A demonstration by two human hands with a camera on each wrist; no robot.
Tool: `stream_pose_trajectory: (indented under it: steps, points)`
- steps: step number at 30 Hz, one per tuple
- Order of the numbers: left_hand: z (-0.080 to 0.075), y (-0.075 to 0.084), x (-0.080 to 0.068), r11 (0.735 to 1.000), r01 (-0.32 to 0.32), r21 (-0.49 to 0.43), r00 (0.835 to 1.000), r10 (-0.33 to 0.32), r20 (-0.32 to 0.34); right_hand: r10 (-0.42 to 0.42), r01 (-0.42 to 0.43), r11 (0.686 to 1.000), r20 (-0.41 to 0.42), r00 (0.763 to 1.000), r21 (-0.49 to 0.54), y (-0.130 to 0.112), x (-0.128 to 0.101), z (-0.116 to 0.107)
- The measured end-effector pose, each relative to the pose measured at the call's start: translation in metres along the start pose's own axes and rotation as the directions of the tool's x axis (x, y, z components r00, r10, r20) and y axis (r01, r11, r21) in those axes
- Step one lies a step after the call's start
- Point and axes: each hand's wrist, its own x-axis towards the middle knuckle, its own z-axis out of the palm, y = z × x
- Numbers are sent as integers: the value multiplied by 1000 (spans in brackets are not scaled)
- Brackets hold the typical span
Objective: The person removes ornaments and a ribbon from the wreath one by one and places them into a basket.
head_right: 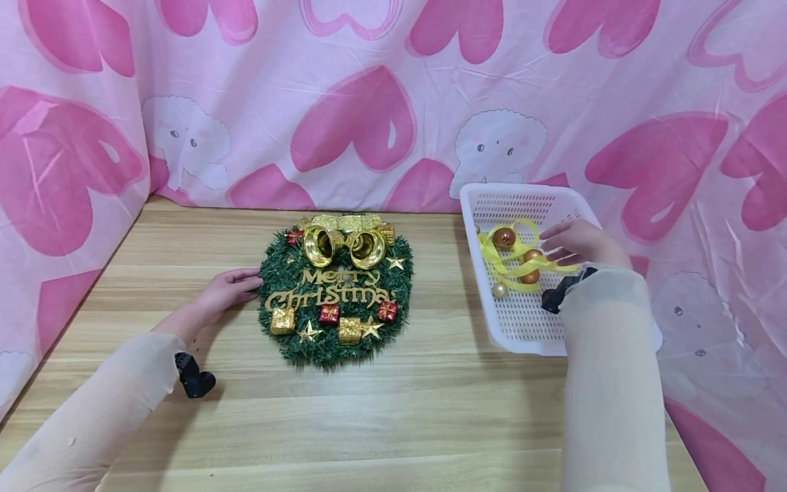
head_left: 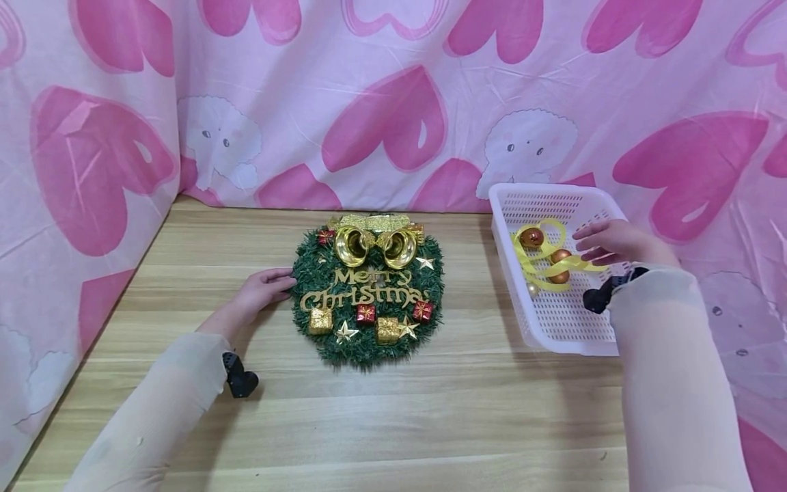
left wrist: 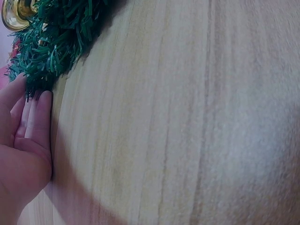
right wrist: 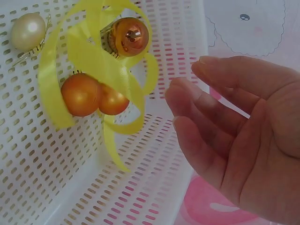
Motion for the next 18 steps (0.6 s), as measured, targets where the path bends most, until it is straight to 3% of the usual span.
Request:
stream_pose_trajectory:
  steps: [10, 18]
  points:
    - [-1, 0, 2, 1000, -6, -16, 1000, 6, -4, -5, 5, 999, -1, 1000, 47, -5, 1, -3]
    - [-2, 6, 3, 1000, 23, 1, 1000, -23, 11, 51, -47, 998, -85, 995, 50, -12, 0, -1]
